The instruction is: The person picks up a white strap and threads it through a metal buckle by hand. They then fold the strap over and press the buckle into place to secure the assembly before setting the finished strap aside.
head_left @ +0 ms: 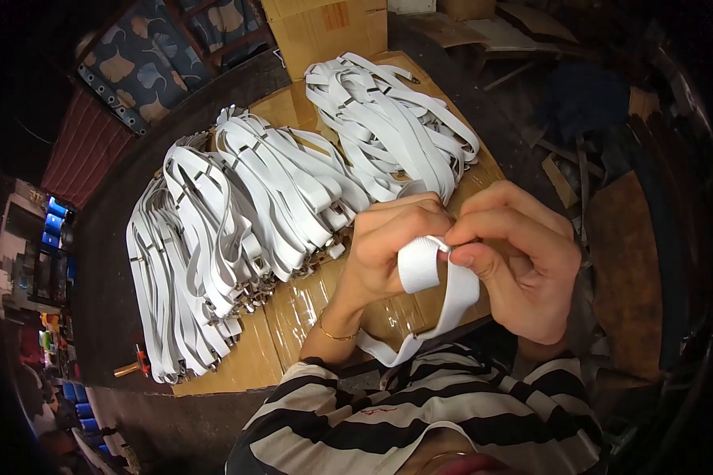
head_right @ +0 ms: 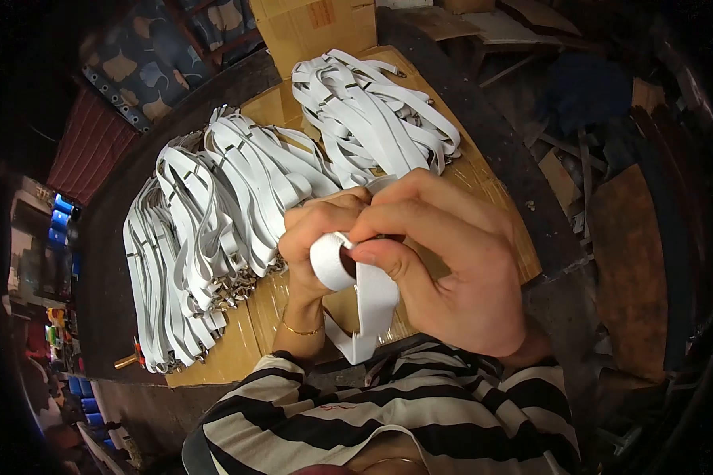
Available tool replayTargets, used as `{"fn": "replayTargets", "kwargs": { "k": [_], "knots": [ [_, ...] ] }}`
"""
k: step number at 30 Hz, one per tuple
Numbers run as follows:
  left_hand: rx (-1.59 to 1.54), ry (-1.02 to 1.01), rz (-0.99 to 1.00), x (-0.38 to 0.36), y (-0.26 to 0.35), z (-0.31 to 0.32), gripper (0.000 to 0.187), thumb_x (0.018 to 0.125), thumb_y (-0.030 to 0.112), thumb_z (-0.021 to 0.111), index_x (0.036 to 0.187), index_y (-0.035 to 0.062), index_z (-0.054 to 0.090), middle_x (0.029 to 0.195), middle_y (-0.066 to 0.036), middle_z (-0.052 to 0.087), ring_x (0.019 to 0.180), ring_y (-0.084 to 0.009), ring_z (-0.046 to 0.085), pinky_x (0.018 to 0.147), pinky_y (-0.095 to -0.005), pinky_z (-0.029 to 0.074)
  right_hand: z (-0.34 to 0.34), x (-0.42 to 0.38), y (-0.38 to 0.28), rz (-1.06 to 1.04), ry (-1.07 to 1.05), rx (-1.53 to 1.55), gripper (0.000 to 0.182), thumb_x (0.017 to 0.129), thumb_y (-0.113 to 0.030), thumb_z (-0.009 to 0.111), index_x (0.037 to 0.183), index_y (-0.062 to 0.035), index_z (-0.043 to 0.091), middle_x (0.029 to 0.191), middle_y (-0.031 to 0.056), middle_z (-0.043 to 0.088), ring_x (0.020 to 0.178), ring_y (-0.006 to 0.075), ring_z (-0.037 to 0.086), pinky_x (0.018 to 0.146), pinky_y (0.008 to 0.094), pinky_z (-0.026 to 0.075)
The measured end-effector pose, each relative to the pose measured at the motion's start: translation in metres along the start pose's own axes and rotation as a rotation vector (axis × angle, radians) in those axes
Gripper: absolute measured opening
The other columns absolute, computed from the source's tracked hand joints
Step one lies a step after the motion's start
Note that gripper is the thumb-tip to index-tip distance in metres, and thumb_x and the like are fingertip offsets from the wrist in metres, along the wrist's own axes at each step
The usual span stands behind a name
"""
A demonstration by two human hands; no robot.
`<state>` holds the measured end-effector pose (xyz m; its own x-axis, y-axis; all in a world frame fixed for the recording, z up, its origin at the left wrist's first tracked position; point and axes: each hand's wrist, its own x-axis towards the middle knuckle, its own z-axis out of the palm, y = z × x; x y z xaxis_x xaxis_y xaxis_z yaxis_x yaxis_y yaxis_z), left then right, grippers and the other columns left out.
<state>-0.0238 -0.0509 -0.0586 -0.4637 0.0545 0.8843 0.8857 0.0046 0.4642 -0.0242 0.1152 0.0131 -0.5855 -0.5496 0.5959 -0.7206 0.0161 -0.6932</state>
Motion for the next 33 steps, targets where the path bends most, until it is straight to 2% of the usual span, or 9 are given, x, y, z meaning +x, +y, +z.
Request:
{"fn": "replayTargets", "kwargs": {
  "k": [4, 7, 8, 13, 20, 23, 28, 30, 33],
  "knots": [
    [0.172, -0.030, -0.032, 0.001, 0.000, -0.005, 0.018, 0.075, 0.006, 0.072, 0.082, -0.0042, 0.058, 0.073, -0.013, 0.061, 0.060, -0.0237, 0.056, 0.056, -0.0307, 0.045, 0.013, -0.001, 0.010, 0.082, 0.081, 0.063, 0.006, 0.087, -0.001, 0.064, 0.085, 0.0027, 0.059, 0.085, 0.0067, 0.058, 0.074, 0.0114, 0.055, 0.066, 0.0230, 0.044],
    [-0.044, 0.050, -0.060, 0.001, 0.002, 0.001, 0.015, 0.080, 0.007, 0.070, 0.085, -0.0039, 0.062, 0.075, -0.013, 0.064, 0.063, -0.0232, 0.060, 0.057, -0.0305, 0.046, 0.012, -0.001, 0.022, 0.217, 0.110, 0.632, 0.012, 0.093, -0.007, 0.059, 0.092, 0.0048, 0.056, 0.086, 0.0051, 0.057, 0.079, 0.0091, 0.053, 0.071, 0.0225, 0.043],
    [-0.044, 0.049, -0.059, 0.001, 0.001, 0.000, 0.015, 0.080, 0.007, 0.070, 0.085, -0.0039, 0.062, 0.075, -0.013, 0.064, 0.063, -0.0232, 0.060, 0.057, -0.0305, 0.046, 0.010, 0.000, 0.023, 0.216, 0.110, 0.632, 0.012, 0.093, -0.007, 0.059, 0.092, 0.0048, 0.056, 0.086, 0.0051, 0.057, 0.079, 0.0091, 0.053, 0.071, 0.0225, 0.043],
    [-0.076, 0.028, -0.122, -0.006, -0.003, -0.001, 0.016, 0.078, 0.007, 0.071, 0.084, -0.0046, 0.061, 0.073, -0.012, 0.062, 0.062, -0.0241, 0.057, 0.059, -0.0315, 0.046, -0.004, 0.004, 0.021, -0.051, -0.063, 0.221, 0.009, 0.084, 0.000, 0.066, 0.090, 0.0044, 0.062, 0.085, 0.0087, 0.059, 0.075, 0.0127, 0.056, 0.068, 0.0240, 0.044],
    [0.270, -0.044, -0.025, 0.004, 0.001, -0.001, 0.017, 0.070, 0.002, 0.071, 0.082, -0.0052, 0.061, 0.073, -0.012, 0.060, 0.060, -0.0256, 0.055, 0.056, -0.0318, 0.044, 0.006, 0.006, 0.025, -0.052, -0.003, 0.191, 0.011, 0.081, 0.001, 0.068, 0.091, 0.0040, 0.063, 0.086, 0.0086, 0.059, 0.076, 0.0137, 0.055, 0.068, 0.0248, 0.044],
    [0.316, -0.041, -0.003, 0.008, 0.002, -0.007, 0.019, 0.065, -0.002, 0.069, 0.083, -0.0041, 0.063, 0.077, -0.012, 0.063, 0.064, -0.0253, 0.058, 0.058, -0.0320, 0.046, 0.008, 0.001, 0.034, -0.115, 0.182, 0.332, 0.017, 0.083, -0.005, 0.069, 0.096, 0.0043, 0.063, 0.093, 0.0088, 0.057, 0.083, 0.0136, 0.054, 0.074, 0.0244, 0.044],
    [0.415, -0.055, -0.006, 0.010, 0.011, -0.010, 0.021, 0.059, -0.001, 0.070, 0.079, -0.0064, 0.067, 0.074, -0.015, 0.065, 0.063, -0.0234, 0.060, 0.057, -0.0294, 0.046, -0.011, -0.005, 0.022, -0.119, 0.126, 0.088, 0.017, 0.079, 0.001, 0.071, 0.095, 0.0046, 0.065, 0.091, 0.0109, 0.060, 0.080, 0.0150, 0.058, 0.072, 0.0253, 0.047],
    [0.416, -0.056, -0.005, 0.010, 0.013, -0.011, 0.021, 0.058, -0.002, 0.069, 0.079, -0.0061, 0.067, 0.073, -0.014, 0.065, 0.062, -0.0231, 0.060, 0.056, -0.0293, 0.046, -0.014, -0.006, 0.017, -0.023, 0.057, -0.016, 0.018, 0.075, 0.004, 0.071, 0.092, 0.0048, 0.066, 0.085, 0.0114, 0.063, 0.075, 0.0164, 0.061, 0.067, 0.0256, 0.048],
    [0.419, -0.059, 0.021, 0.010, 0.013, -0.012, 0.022, 0.057, -0.002, 0.067, 0.079, -0.0056, 0.067, 0.073, -0.013, 0.065, 0.061, -0.0224, 0.059, 0.054, -0.0290, 0.045, -0.013, -0.005, 0.015, 0.032, 0.036, -0.013, 0.019, 0.073, 0.000, 0.075, 0.089, 0.0057, 0.067, 0.081, 0.0125, 0.062, 0.076, 0.0171, 0.058, 0.067, 0.0261, 0.046]
  ]
}}
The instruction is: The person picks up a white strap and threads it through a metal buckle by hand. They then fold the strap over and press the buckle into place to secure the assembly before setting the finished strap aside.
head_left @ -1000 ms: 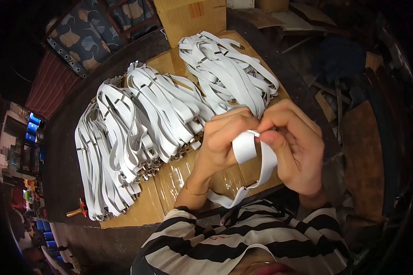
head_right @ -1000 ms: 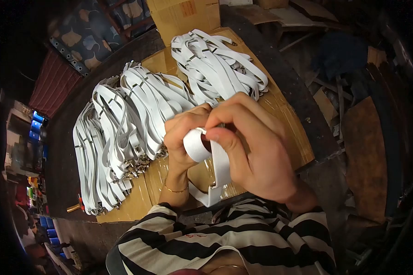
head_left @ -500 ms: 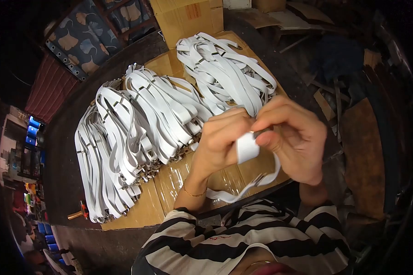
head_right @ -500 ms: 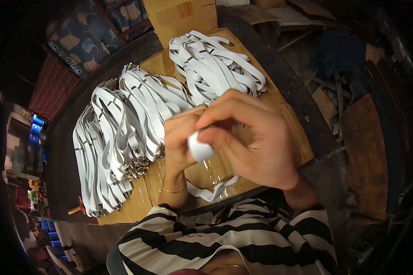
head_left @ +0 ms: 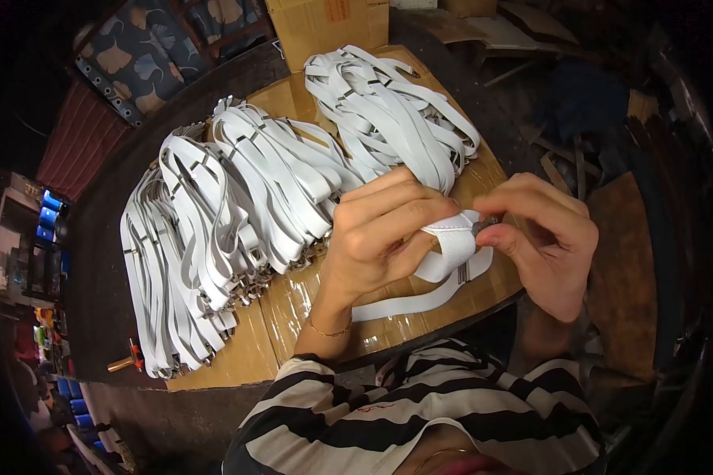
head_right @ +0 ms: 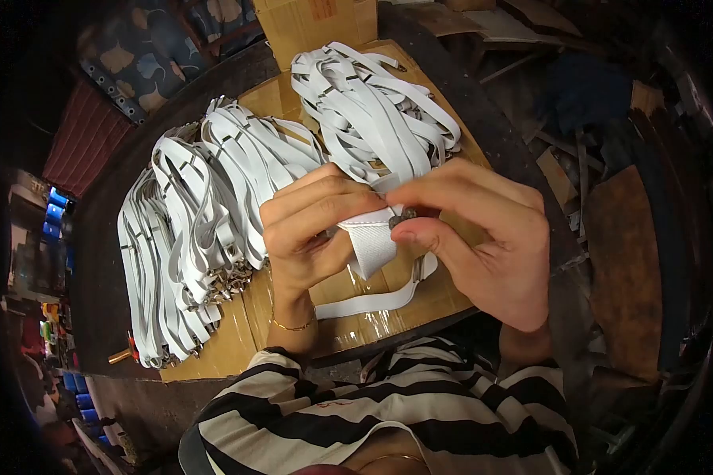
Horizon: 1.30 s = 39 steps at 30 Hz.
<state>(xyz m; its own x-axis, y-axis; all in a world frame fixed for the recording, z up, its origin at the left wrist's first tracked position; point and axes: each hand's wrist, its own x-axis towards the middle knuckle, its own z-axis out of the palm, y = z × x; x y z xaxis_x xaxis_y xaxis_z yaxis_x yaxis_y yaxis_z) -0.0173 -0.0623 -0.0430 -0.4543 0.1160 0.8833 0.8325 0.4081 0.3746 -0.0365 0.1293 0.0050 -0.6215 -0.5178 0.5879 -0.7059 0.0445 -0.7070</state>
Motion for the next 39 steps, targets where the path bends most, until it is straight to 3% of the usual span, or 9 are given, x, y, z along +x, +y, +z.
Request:
{"fn": "replayTargets", "kwargs": {
  "k": [5, 9, 11, 15, 19, 25, 31, 35, 39],
  "knots": [
    [0.031, -0.032, 0.024, -0.003, 0.002, -0.001, 0.021, 0.056, -0.001, 0.066, 0.077, -0.0050, 0.065, 0.068, -0.012, 0.061, 0.056, -0.0226, 0.055, 0.049, -0.0293, 0.042, 0.006, 0.003, -0.001, -0.062, -0.056, -0.062, 0.017, 0.073, 0.006, 0.071, 0.089, 0.0035, 0.065, 0.081, 0.0108, 0.062, 0.071, 0.0183, 0.062, 0.062, 0.0263, 0.047],
    [0.126, -0.077, 0.052, -0.004, 0.007, 0.004, 0.021, 0.056, 0.000, 0.067, 0.075, -0.0036, 0.061, 0.061, -0.009, 0.048, 0.051, -0.0232, 0.048, 0.044, -0.0309, 0.035, 0.015, 0.003, 0.002, -0.073, -0.061, -0.025, 0.014, 0.075, 0.007, 0.069, 0.087, 0.0024, 0.063, 0.081, 0.0093, 0.060, 0.069, 0.0187, 0.059, 0.060, 0.0259, 0.046],
    [0.082, -0.132, 0.003, -0.005, 0.007, 0.002, 0.022, 0.057, -0.001, 0.071, 0.074, 0.0004, 0.058, 0.067, -0.008, 0.048, 0.059, -0.0249, 0.050, 0.048, -0.0339, 0.040, 0.012, 0.005, 0.005, -0.073, -0.073, 0.001, 0.011, 0.078, 0.005, 0.067, 0.088, 0.0016, 0.063, 0.083, 0.0096, 0.059, 0.073, 0.0183, 0.057, 0.064, 0.0262, 0.046],
    [0.132, -0.091, -0.025, -0.004, 0.005, 0.001, 0.023, 0.055, 0.003, 0.070, 0.077, -0.0022, 0.064, 0.065, -0.008, 0.057, 0.052, -0.0218, 0.051, 0.046, -0.0295, 0.039, 0.000, -0.002, 0.001, -0.019, 0.069, 0.159, 0.009, 0.078, 0.001, 0.067, 0.087, -0.0001, 0.064, 0.096, 0.0153, 0.057, 0.083, 0.0207, 0.057, 0.080, 0.0304, 0.045],
    [0.194, -0.073, -0.107, -0.004, 0.007, -0.003, 0.024, 0.056, 0.004, 0.074, 0.079, -0.0006, 0.065, 0.066, -0.007, 0.060, 0.053, -0.0217, 0.054, 0.048, -0.0293, 0.041, 0.008, -0.018, -0.012, -0.113, -0.084, -0.221, 0.018, 0.064, -0.004, 0.077, 0.080, -0.0045, 0.069, 0.117, 0.0172, 0.054, 0.102, 0.0296, 0.055, 0.087, 0.0354, 0.045],
    [0.177, -0.039, -0.236, -0.004, 0.017, -0.007, 0.024, 0.057, 0.002, 0.077, 0.078, -0.0003, 0.064, 0.066, -0.007, 0.061, 0.054, -0.0188, 0.057, 0.049, -0.0278, 0.042, 0.029, -0.025, -0.003, -0.104, -0.029, -0.385, 0.023, 0.061, -0.001, 0.076, 0.082, -0.0025, 0.066, 0.114, 0.0170, 0.055, 0.102, 0.0333, 0.055, 0.083, 0.0395, 0.047],
    [0.094, -0.153, -0.189, 0.000, 0.012, -0.012, 0.021, 0.063, -0.001, 0.074, 0.081, -0.0035, 0.066, 0.078, -0.012, 0.067, 0.064, -0.0199, 0.064, 0.057, -0.0272, 0.048, 0.015, -0.027, 0.001, -0.075, 0.034, -0.405, 0.017, 0.068, 0.003, 0.072, 0.084, 0.0000, 0.065, 0.106, 0.0171, 0.059, 0.083, 0.0285, 0.062, 0.068, 0.0335, 0.050],
    [-0.097, -0.065, -0.190, 0.002, 0.013, -0.009, 0.017, 0.070, -0.004, 0.070, 0.086, -0.0077, 0.066, 0.085, -0.018, 0.069, 0.079, -0.0261, 0.069, 0.071, -0.0301, 0.054, 0.005, -0.020, -0.009, -0.048, -0.064, -0.232, 0.013, 0.073, 0.003, 0.071, 0.085, 0.0011, 0.065, 0.102, 0.0163, 0.062, 0.083, 0.0252, 0.063, 0.068, 0.0302, 0.051],
    [-0.138, -0.042, -0.154, -0.001, 0.006, -0.010, 0.015, 0.073, -0.002, 0.070, 0.086, -0.0080, 0.065, 0.084, -0.019, 0.068, 0.082, -0.0278, 0.070, 0.074, -0.0321, 0.054, -0.003, -0.014, -0.011, -0.080, -0.015, -0.017, 0.013, 0.074, 0.003, 0.070, 0.086, 0.0025, 0.065, 0.102, 0.0171, 0.062, 0.086, 0.0232, 0.064, 0.070, 0.0291, 0.051]
  ]
}}
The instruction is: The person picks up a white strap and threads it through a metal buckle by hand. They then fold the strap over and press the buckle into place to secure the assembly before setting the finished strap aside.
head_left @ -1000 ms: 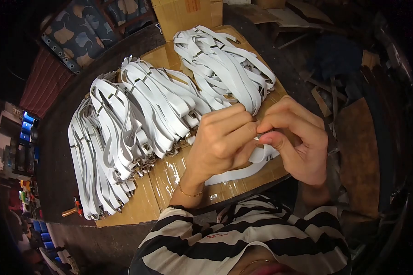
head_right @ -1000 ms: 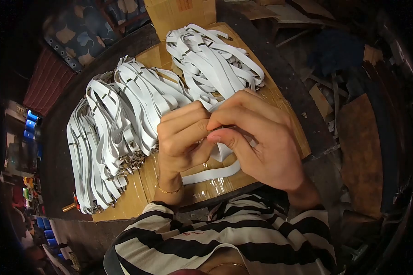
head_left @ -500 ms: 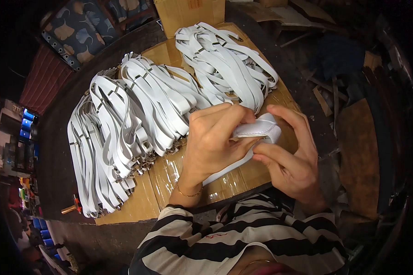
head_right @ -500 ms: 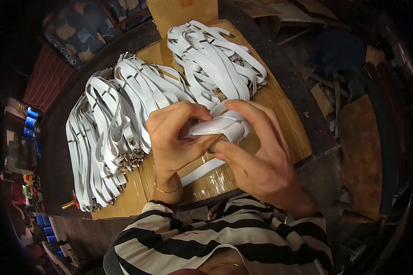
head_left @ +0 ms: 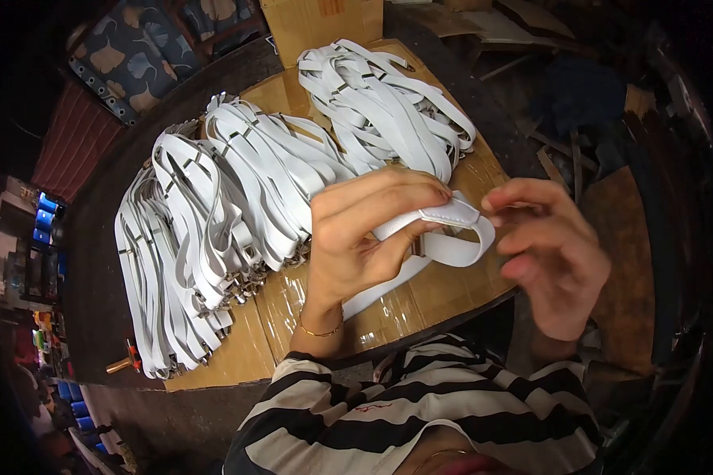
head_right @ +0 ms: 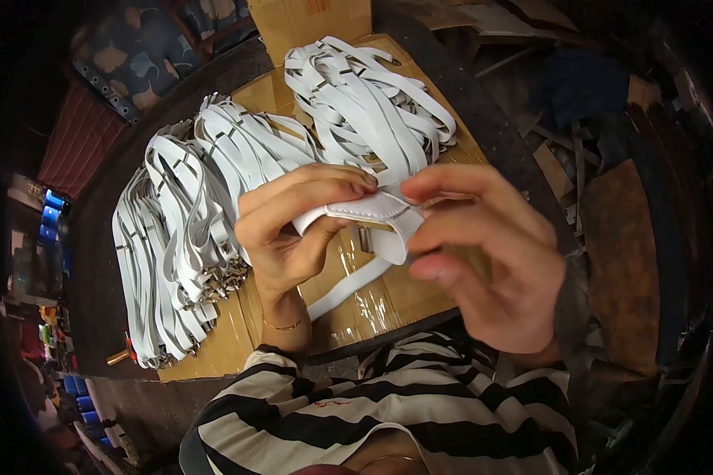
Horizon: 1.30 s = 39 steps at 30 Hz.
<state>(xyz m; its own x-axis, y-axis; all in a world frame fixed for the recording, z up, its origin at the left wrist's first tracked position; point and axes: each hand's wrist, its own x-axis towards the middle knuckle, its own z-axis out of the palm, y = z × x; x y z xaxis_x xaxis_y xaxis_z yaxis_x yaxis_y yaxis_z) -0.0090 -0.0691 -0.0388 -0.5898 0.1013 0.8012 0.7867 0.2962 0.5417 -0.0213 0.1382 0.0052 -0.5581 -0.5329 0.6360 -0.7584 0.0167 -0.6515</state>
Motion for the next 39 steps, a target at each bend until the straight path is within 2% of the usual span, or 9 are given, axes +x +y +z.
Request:
{"fn": "replayTargets", "kwargs": {
  "k": [6, 9, 11, 19, 21, 24, 32, 36, 39],
  "knots": [
    [-0.009, 0.022, 0.023, -0.001, 0.005, 0.002, 0.012, 0.075, -0.002, 0.069, 0.086, -0.0070, 0.065, 0.078, -0.017, 0.067, 0.074, -0.0263, 0.069, 0.066, -0.0314, 0.054, 0.010, 0.007, 0.006, 0.028, 0.055, -0.023, 0.015, 0.073, 0.008, 0.069, 0.086, 0.0041, 0.063, 0.084, 0.0134, 0.066, 0.076, 0.0220, 0.066, 0.067, 0.0277, 0.051],
    [0.058, -0.003, -0.025, -0.002, 0.007, 0.004, 0.016, 0.070, -0.004, 0.071, 0.085, -0.0066, 0.065, 0.075, -0.016, 0.066, 0.067, -0.0235, 0.067, 0.059, -0.0281, 0.051, 0.013, 0.011, 0.007, -0.018, 0.062, -0.088, 0.015, 0.072, 0.009, 0.069, 0.084, 0.0041, 0.063, 0.078, 0.0122, 0.065, 0.072, 0.0220, 0.064, 0.063, 0.0280, 0.050],
    [0.102, 0.043, 0.076, -0.002, 0.003, 0.011, 0.021, 0.064, -0.004, 0.069, 0.084, -0.0030, 0.064, 0.073, -0.010, 0.061, 0.056, -0.0225, 0.061, 0.049, -0.0286, 0.046, 0.018, 0.010, 0.009, -0.053, 0.085, -0.101, 0.014, 0.072, 0.009, 0.069, 0.084, 0.0054, 0.062, 0.079, 0.0144, 0.065, 0.072, 0.0225, 0.062, 0.064, 0.0287, 0.049],
    [0.268, 0.047, 0.100, 0.001, 0.005, 0.011, 0.023, 0.063, -0.005, 0.067, 0.086, -0.0024, 0.063, 0.072, -0.010, 0.060, 0.055, -0.0241, 0.059, 0.049, -0.0293, 0.045, 0.038, 0.013, 0.023, -0.182, 0.263, -0.198, 0.011, 0.075, 0.007, 0.068, 0.084, 0.0056, 0.062, 0.076, 0.0118, 0.062, 0.067, 0.0212, 0.060, 0.060, 0.0284, 0.047],
    [0.268, 0.036, 0.102, 0.000, 0.004, 0.011, 0.021, 0.064, -0.005, 0.068, 0.085, -0.0021, 0.063, 0.071, -0.010, 0.059, 0.055, -0.0238, 0.058, 0.048, -0.0294, 0.045, 0.034, 0.010, 0.021, 0.176, 0.239, 0.201, 0.008, 0.080, 0.006, 0.065, 0.087, 0.0073, 0.061, 0.082, 0.0114, 0.062, 0.073, 0.0173, 0.061, 0.065, 0.0261, 0.049],
    [0.158, 0.056, 0.013, -0.002, -0.004, 0.011, 0.017, 0.068, -0.004, 0.070, 0.084, -0.0010, 0.064, 0.069, -0.009, 0.059, 0.054, -0.0230, 0.058, 0.047, -0.0292, 0.043, 0.018, 0.010, 0.019, 0.221, 0.078, 0.294, 0.012, 0.089, -0.002, 0.060, 0.096, 0.0080, 0.059, 0.099, 0.0134, 0.059, 0.087, 0.0156, 0.058, 0.078, 0.0255, 0.047],
    [0.135, 0.014, -0.046, 0.000, -0.001, 0.011, 0.015, 0.069, -0.002, 0.072, 0.081, -0.0006, 0.064, 0.067, -0.009, 0.058, 0.051, -0.0227, 0.056, 0.046, -0.0299, 0.041, 0.014, 0.015, 0.017, 0.088, -0.060, -0.058, 0.011, 0.080, 0.006, 0.065, 0.090, 0.0049, 0.060, 0.084, 0.0121, 0.060, 0.071, 0.0188, 0.063, 0.061, 0.0268, 0.049],
    [0.272, 0.013, -0.031, -0.001, -0.001, 0.014, 0.015, 0.068, -0.002, 0.072, 0.081, -0.0007, 0.064, 0.068, -0.009, 0.058, 0.052, -0.0225, 0.056, 0.046, -0.0296, 0.041, 0.038, 0.011, 0.026, -0.027, 0.175, -0.227, 0.009, 0.081, 0.003, 0.065, 0.088, 0.0027, 0.060, 0.081, 0.0111, 0.059, 0.067, 0.0198, 0.060, 0.058, 0.0281, 0.046],
    [0.268, 0.038, -0.043, 0.000, 0.000, 0.015, 0.016, 0.067, -0.002, 0.072, 0.081, -0.0008, 0.065, 0.066, -0.009, 0.057, 0.052, -0.0217, 0.056, 0.046, -0.0287, 0.041, 0.040, 0.007, 0.032, 0.177, 0.228, 0.135, 0.004, 0.088, 0.000, 0.061, 0.090, 0.0032, 0.060, 0.087, 0.0104, 0.061, 0.072, 0.0143, 0.060, 0.064, 0.0240, 0.046]
  ]
}}
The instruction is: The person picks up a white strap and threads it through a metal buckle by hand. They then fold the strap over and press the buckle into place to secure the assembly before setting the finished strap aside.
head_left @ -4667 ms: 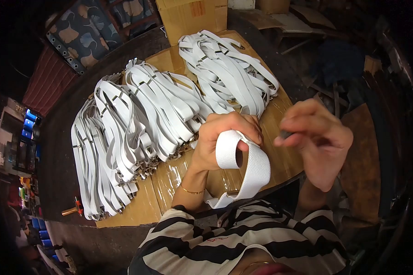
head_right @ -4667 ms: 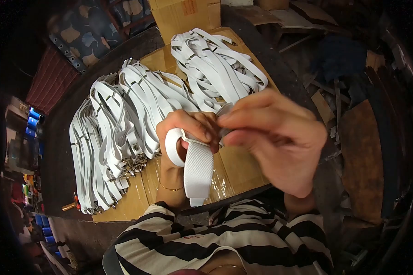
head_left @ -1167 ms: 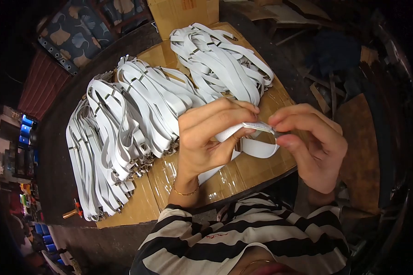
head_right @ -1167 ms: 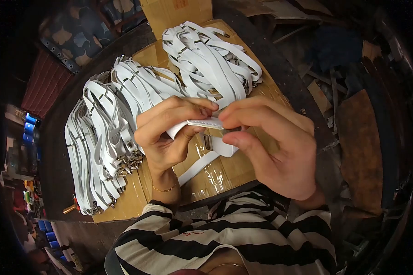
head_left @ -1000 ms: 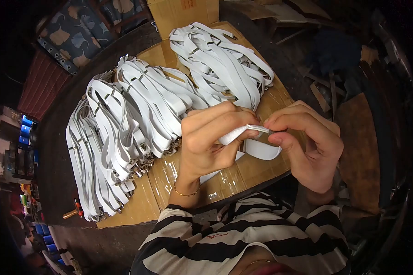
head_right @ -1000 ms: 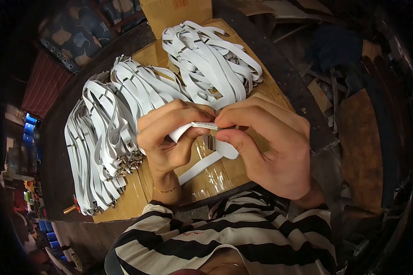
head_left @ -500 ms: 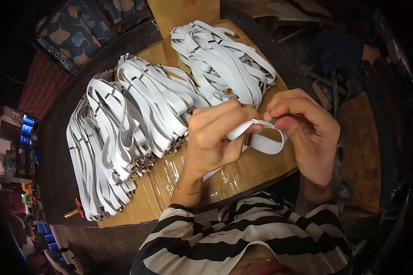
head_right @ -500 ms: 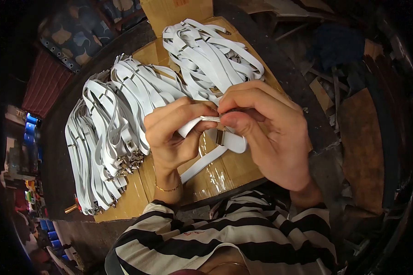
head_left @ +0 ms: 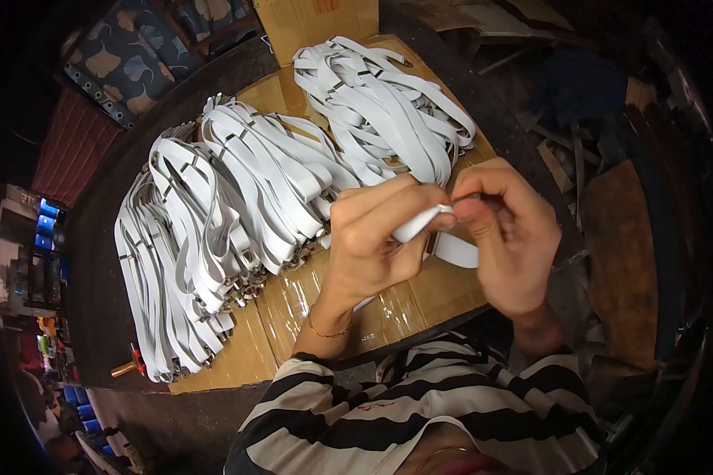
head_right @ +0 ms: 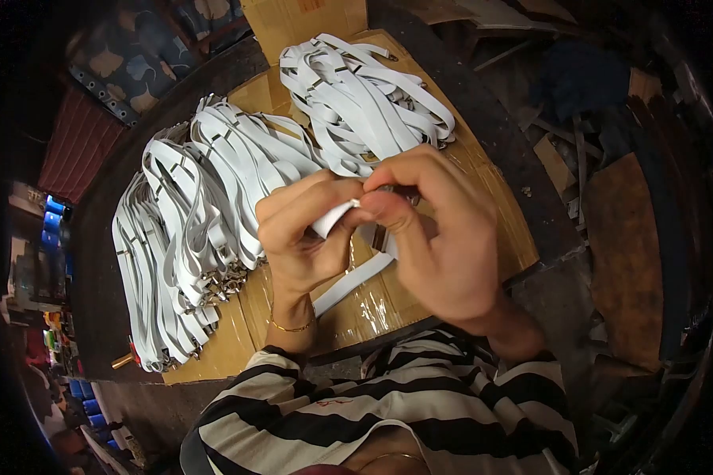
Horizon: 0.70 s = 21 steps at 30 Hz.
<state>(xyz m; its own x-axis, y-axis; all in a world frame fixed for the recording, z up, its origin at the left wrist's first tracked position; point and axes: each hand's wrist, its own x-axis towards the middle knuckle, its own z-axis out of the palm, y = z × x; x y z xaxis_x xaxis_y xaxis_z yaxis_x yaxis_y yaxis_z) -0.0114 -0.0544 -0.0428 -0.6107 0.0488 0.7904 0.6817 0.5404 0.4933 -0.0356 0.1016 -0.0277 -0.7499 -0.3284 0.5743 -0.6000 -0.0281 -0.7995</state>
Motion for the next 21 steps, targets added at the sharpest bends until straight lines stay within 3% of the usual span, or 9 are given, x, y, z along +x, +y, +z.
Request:
{"fn": "replayTargets", "kwargs": {
  "k": [1, 3, 5, 11, 15, 17, 19, 20, 21],
  "knots": [
    [-0.065, 0.022, -0.010, 0.001, 0.001, 0.000, 0.016, 0.067, -0.003, 0.073, 0.080, -0.0025, 0.065, 0.066, -0.010, 0.060, 0.052, -0.0192, 0.055, 0.047, -0.0275, 0.040, -0.003, 0.001, -0.001, -0.002, 0.003, 0.002, 0.004, 0.088, 0.000, 0.061, 0.090, 0.0032, 0.060, 0.087, 0.0104, 0.061, 0.072, 0.0143, 0.060, 0.064, 0.0240, 0.046],
    [-0.133, 0.044, -0.022, 0.001, 0.001, -0.001, 0.016, 0.066, -0.004, 0.074, 0.080, -0.0041, 0.066, 0.066, -0.011, 0.063, 0.052, -0.0167, 0.053, 0.048, -0.0263, 0.039, -0.011, 0.005, -0.007, 0.162, -0.080, 0.341, 0.006, 0.090, 0.001, 0.058, 0.093, 0.0059, 0.060, 0.092, 0.0108, 0.061, 0.078, 0.0117, 0.059, 0.069, 0.0227, 0.047],
    [-0.135, 0.040, -0.027, 0.001, -0.004, -0.006, 0.015, 0.068, -0.002, 0.075, 0.080, -0.0040, 0.067, 0.068, -0.011, 0.065, 0.054, -0.0166, 0.056, 0.050, -0.0256, 0.042, -0.018, 0.007, -0.007, 0.104, -0.158, 0.309, 0.006, 0.090, 0.005, 0.056, 0.094, 0.0085, 0.059, 0.096, 0.0122, 0.061, 0.083, 0.0119, 0.059, 0.072, 0.0234, 0.049],
    [-0.190, -0.001, -0.008, 0.000, -0.005, -0.001, 0.015, 0.069, -0.001, 0.074, 0.081, -0.0011, 0.065, 0.065, -0.009, 0.060, 0.052, -0.0218, 0.057, 0.048, -0.0283, 0.042, -0.022, 0.008, -0.016, 0.005, -0.240, -0.057, 0.010, 0.082, 0.007, 0.063, 0.091, 0.0063, 0.060, 0.086, 0.0129, 0.063, 0.076, 0.0158, 0.064, 0.066, 0.0251, 0.051],
    [-0.077, -0.044, -0.031, 0.001, -0.003, 0.000, 0.015, 0.069, -0.002, 0.073, 0.081, -0.0020, 0.064, 0.066, -0.010, 0.060, 0.054, -0.0235, 0.058, 0.048, -0.0294, 0.043, -0.004, 0.004, -0.011, -0.131, -0.036, -0.254, 0.007, 0.082, 0.005, 0.064, 0.088, 0.0037, 0.060, 0.082, 0.0111, 0.061, 0.070, 0.0198, 0.065, 0.062, 0.0253, 0.051],
    [-0.112, -0.040, -0.062, 0.001, -0.006, 0.001, 0.014, 0.069, -0.002, 0.073, 0.080, -0.0026, 0.065, 0.066, -0.011, 0.060, 0.054, -0.0243, 0.058, 0.049, -0.0297, 0.043, -0.003, 0.006, -0.009, -0.073, -0.051, -0.213, 0.007, 0.084, 0.004, 0.063, 0.090, 0.0030, 0.060, 0.083, 0.0105, 0.061, 0.069, 0.0181, 0.064, 0.060, 0.0255, 0.051],
    [-0.248, -0.069, -0.082, 0.001, -0.010, -0.003, 0.016, 0.067, 0.000, 0.075, 0.078, -0.0052, 0.066, 0.061, -0.010, 0.058, 0.050, -0.0152, 0.052, 0.047, -0.0256, 0.036, -0.011, 0.012, 0.001, -0.006, -0.100, -0.051, 0.008, 0.085, 0.003, 0.062, 0.092, 0.0036, 0.060, 0.086, 0.0107, 0.061, 0.071, 0.0166, 0.064, 0.059, 0.0240, 0.050],
    [-0.301, -0.144, -0.179, 0.000, -0.010, -0.008, 0.012, 0.071, 0.003, 0.073, 0.079, -0.0021, 0.066, 0.063, -0.012, 0.058, 0.053, -0.0251, 0.056, 0.050, -0.0308, 0.042, -0.016, 0.017, 0.005, -0.043, -0.182, 0.035, 0.008, 0.085, 0.003, 0.062, 0.093, 0.0042, 0.060, 0.087, 0.0105, 0.060, 0.072, 0.0161, 0.063, 0.059, 0.0232, 0.050],
    [-0.300, -0.139, -0.183, -0.001, -0.011, -0.011, 0.012, 0.071, 0.003, 0.073, 0.079, -0.0021, 0.066, 0.063, -0.012, 0.058, 0.053, -0.0251, 0.056, 0.050, -0.0308, 0.042, -0.018, 0.020, 0.006, -0.080, -0.267, 0.122, 0.009, 0.085, 0.002, 0.062, 0.094, 0.0047, 0.060, 0.087, 0.0104, 0.060, 0.073, 0.0155, 0.062, 0.060, 0.0224, 0.050]
  ]
}}
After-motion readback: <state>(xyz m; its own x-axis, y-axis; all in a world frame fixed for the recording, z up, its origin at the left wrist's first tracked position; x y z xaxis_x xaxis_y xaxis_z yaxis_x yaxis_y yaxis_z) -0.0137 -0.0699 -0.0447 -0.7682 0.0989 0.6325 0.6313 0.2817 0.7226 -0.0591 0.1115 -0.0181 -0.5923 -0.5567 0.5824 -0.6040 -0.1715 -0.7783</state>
